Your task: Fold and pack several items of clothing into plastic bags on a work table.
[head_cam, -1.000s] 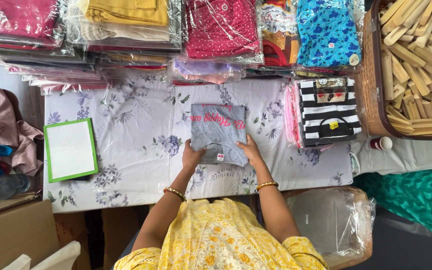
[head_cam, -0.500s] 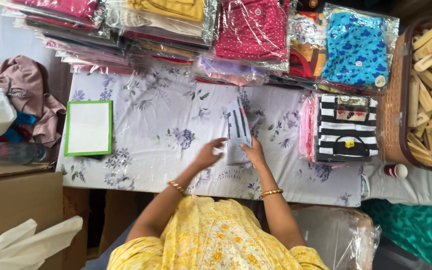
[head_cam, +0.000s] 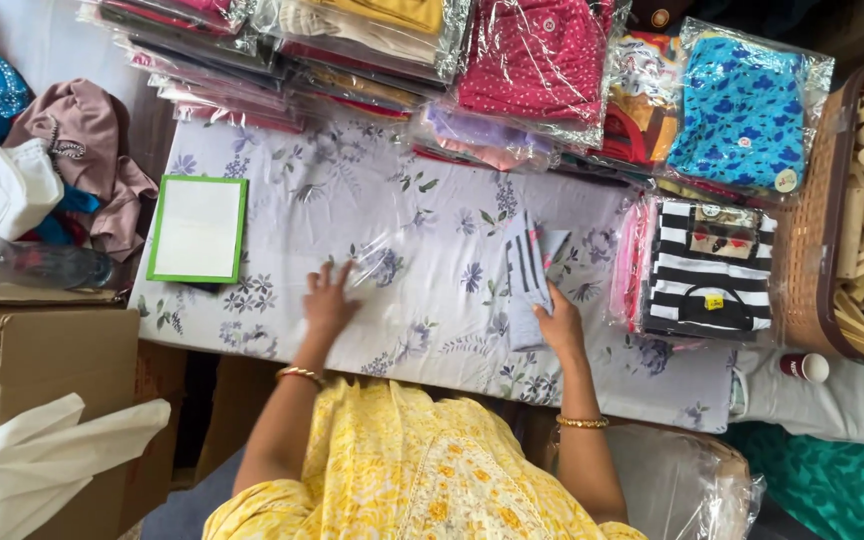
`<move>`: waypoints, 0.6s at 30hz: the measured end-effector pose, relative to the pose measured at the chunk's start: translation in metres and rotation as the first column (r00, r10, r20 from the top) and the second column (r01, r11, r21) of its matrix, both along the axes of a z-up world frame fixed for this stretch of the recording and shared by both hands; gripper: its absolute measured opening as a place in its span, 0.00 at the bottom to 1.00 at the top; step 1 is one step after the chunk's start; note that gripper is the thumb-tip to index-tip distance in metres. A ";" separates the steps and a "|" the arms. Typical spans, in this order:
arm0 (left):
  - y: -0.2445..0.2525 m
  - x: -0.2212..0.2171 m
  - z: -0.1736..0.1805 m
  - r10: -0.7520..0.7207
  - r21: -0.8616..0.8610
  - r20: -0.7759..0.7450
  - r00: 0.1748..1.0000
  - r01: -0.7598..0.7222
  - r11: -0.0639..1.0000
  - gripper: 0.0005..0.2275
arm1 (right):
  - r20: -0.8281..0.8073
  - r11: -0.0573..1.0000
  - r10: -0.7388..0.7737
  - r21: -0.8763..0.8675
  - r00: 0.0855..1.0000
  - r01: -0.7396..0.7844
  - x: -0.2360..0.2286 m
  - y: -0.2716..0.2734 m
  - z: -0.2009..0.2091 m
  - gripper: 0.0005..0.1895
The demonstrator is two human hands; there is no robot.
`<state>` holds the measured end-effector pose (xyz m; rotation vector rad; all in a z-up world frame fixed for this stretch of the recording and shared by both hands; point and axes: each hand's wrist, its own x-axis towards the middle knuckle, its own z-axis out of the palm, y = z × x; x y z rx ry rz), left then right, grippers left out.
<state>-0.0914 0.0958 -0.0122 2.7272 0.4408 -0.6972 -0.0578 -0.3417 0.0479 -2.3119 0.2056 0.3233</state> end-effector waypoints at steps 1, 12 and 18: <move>-0.020 0.003 -0.005 0.000 -0.003 0.000 1.000 0.000 1.000 0.43 | 0.000 1.000 0.000 -0.003 1.000 0.000 0.000 0.002 0.015 0.31; -0.095 0.005 0.035 -0.147 -0.038 0.360 0.921 0.171 0.984 0.32 | 0.109 0.986 0.101 -0.147 0.989 -0.085 -0.014 0.006 0.080 0.30; -0.079 0.002 -0.001 -0.118 -0.135 0.424 0.898 0.191 0.972 0.22 | 0.051 0.974 0.183 -0.142 0.982 -0.175 -0.023 0.019 0.076 0.30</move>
